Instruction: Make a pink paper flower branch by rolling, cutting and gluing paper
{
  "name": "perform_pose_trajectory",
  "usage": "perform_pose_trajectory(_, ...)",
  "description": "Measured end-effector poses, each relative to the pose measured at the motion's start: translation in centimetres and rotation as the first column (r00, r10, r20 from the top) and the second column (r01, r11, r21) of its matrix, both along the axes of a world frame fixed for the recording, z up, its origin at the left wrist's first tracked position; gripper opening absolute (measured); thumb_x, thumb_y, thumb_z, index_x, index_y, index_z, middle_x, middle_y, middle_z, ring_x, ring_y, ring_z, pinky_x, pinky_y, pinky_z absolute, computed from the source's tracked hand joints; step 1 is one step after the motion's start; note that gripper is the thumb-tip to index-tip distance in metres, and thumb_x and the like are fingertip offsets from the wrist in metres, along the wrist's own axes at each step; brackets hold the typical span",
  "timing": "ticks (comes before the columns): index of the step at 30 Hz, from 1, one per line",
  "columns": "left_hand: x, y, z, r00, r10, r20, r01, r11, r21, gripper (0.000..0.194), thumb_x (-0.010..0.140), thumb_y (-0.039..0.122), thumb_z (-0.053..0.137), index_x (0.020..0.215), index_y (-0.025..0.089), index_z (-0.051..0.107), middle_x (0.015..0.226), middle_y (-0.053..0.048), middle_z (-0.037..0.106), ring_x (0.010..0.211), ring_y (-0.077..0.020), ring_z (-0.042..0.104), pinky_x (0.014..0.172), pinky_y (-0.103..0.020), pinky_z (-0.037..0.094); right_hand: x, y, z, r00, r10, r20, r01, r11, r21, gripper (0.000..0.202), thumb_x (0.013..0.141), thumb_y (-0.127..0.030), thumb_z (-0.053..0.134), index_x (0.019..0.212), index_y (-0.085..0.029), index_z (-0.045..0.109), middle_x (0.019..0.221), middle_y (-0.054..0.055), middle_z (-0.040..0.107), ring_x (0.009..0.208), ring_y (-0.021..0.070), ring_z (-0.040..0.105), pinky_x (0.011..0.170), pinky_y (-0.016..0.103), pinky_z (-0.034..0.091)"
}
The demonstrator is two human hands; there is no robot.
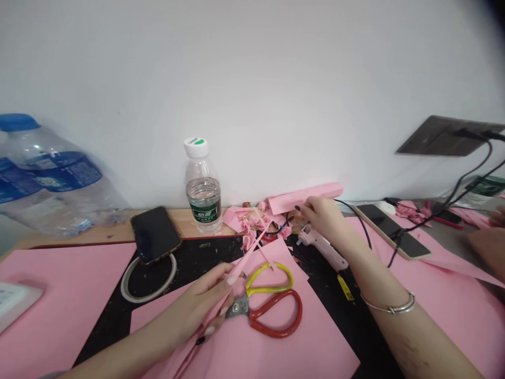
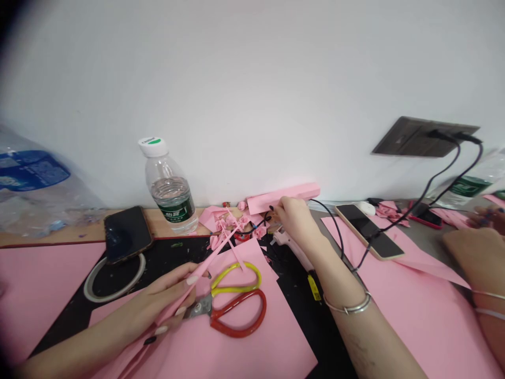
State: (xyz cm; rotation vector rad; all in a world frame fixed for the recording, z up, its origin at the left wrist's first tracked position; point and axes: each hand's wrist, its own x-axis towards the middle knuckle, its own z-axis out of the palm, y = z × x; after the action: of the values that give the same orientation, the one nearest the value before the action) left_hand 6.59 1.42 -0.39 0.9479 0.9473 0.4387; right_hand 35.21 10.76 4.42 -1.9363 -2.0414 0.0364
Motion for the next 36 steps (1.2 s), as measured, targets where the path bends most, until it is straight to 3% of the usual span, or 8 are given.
perform_pose_trajectory(7,0.0,-0.1,0.3,0.999,0.039,0.009,-0.038,0.999,-0.035,0.053,0.079,0.056,0.058,0.118,0.023,0.044,0.061,0.009,0.046,0.039,-0.0039,0.028,0.038,-0.017,0.019,0.0,0.1,-0.3,0.993,0.101,0.063,-0.102,0.995,0.007,0.025,0.087,-0.015,0.046,0.08,-0.014,0.07,0.082,0.009,0.065,0.074,0.019,0.057,0.063,0.027,0.034)
perform_pose_trajectory(13,-0.1,-0.1,0.0,0.998,0.06,0.029,-0.058,0.997,-0.057,0.057,0.077,0.055,0.061,0.122,0.024,0.044,0.062,0.007,0.05,0.041,-0.0045,0.031,0.039,-0.017,0.018,-0.4,-1.0,1.0,0.993,0.117,0.031,-0.118,0.992,0.043,0.019,0.08,-0.013,0.054,0.067,-0.015,0.067,0.086,0.006,0.057,0.071,0.0153,0.056,0.063,0.025,0.039)
perform_pose_trajectory(19,0.1,-0.2,0.2,0.996,0.082,0.024,-0.081,0.995,-0.063,0.052,0.077,0.055,0.061,0.117,0.024,0.047,0.058,0.009,0.047,0.039,-0.0043,0.029,0.039,-0.017,0.017,-1.9,-2.1,1.3,0.967,0.248,0.06,-0.234,0.955,-0.182,0.018,0.076,-0.011,0.057,0.074,-0.021,0.073,0.087,0.002,0.06,0.067,0.0131,0.057,0.061,0.023,0.038)
perform_pose_trajectory(26,-0.1,-0.2,0.1,0.998,0.056,0.012,-0.056,0.998,-0.021,0.048,0.079,0.056,0.058,0.113,0.024,0.049,0.061,0.008,0.047,0.042,-0.0049,0.029,0.04,-0.016,0.019,-3.3,-2.0,-0.4,0.962,0.234,0.142,-0.209,0.962,-0.174,0.018,0.078,-0.014,0.056,0.082,-0.021,0.071,0.088,0.006,0.062,0.078,0.0189,0.059,0.059,0.024,0.034)
perform_pose_trajectory(36,0.3,-0.2,0.9,0.998,0.065,-0.019,-0.065,0.998,-0.022,0.059,0.076,0.055,0.06,0.122,0.022,0.046,0.061,0.008,0.048,0.041,-0.0053,0.03,0.039,-0.017,0.019,-2.2,-1.5,-0.7,0.973,0.188,0.137,-0.167,0.974,-0.151,0.01,0.076,-0.016,0.056,0.079,-0.02,0.064,0.088,0.005,0.066,0.076,0.0183,0.057,0.059,0.024,0.033)
